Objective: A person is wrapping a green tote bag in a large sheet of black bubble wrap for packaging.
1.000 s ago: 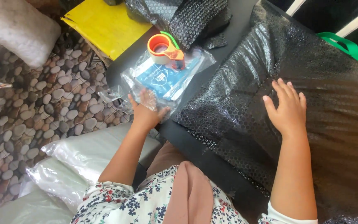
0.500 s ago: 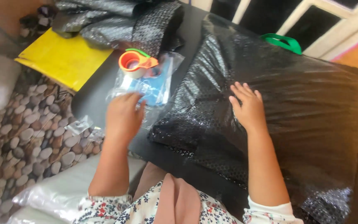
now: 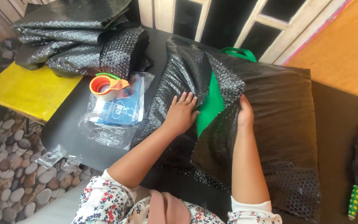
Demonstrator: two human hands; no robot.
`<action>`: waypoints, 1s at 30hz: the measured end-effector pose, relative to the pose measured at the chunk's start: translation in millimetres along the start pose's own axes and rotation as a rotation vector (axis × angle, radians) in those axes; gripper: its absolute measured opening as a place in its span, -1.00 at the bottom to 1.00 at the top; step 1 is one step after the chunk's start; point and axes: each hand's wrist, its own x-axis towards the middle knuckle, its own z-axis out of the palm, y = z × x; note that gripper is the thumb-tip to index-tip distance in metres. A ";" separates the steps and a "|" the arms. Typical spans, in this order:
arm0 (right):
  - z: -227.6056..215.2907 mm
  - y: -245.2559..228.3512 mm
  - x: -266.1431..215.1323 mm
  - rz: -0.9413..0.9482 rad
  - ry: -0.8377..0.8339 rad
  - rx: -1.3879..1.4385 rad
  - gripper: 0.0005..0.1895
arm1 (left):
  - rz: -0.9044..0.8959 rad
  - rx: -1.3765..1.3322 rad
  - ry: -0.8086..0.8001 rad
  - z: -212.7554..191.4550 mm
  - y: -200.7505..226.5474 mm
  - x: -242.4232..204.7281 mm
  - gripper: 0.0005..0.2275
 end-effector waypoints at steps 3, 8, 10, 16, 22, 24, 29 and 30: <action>-14.6 30.7 20.2 -0.088 -0.080 -0.185 -0.65 | -0.028 -0.176 0.010 11.9 -25.7 10.1 -0.57; 17.0 53.0 8.7 -0.406 -0.299 -0.508 -0.85 | -0.599 -1.827 0.247 19.9 -147.0 17.4 -0.43; 49.0 5.4 -32.8 -0.503 -0.421 -0.882 -0.78 | -0.511 -1.993 0.211 -12.9 -142.8 7.6 -0.47; 79.3 -45.7 -65.0 -0.462 -0.642 -1.373 -0.59 | -0.381 -2.123 0.112 80.2 -233.5 13.5 -0.50; 76.7 -26.1 -49.8 -0.500 -0.659 -1.466 -0.62 | -0.061 -0.515 -0.194 -41.4 -11.2 -20.5 -0.37; 73.4 -13.5 -39.8 -0.514 -0.641 -1.539 -0.67 | 0.145 -0.081 -0.230 -25.7 5.3 -22.3 -0.37; 67.1 2.6 7.6 -0.403 -0.734 -1.507 -0.65 | 0.189 0.126 -0.137 -0.1 0.6 -34.1 -0.19; 71.3 -8.6 12.8 -0.401 -0.734 -1.505 -0.65 | 0.190 0.127 -0.139 0.0 1.6 -34.8 -0.19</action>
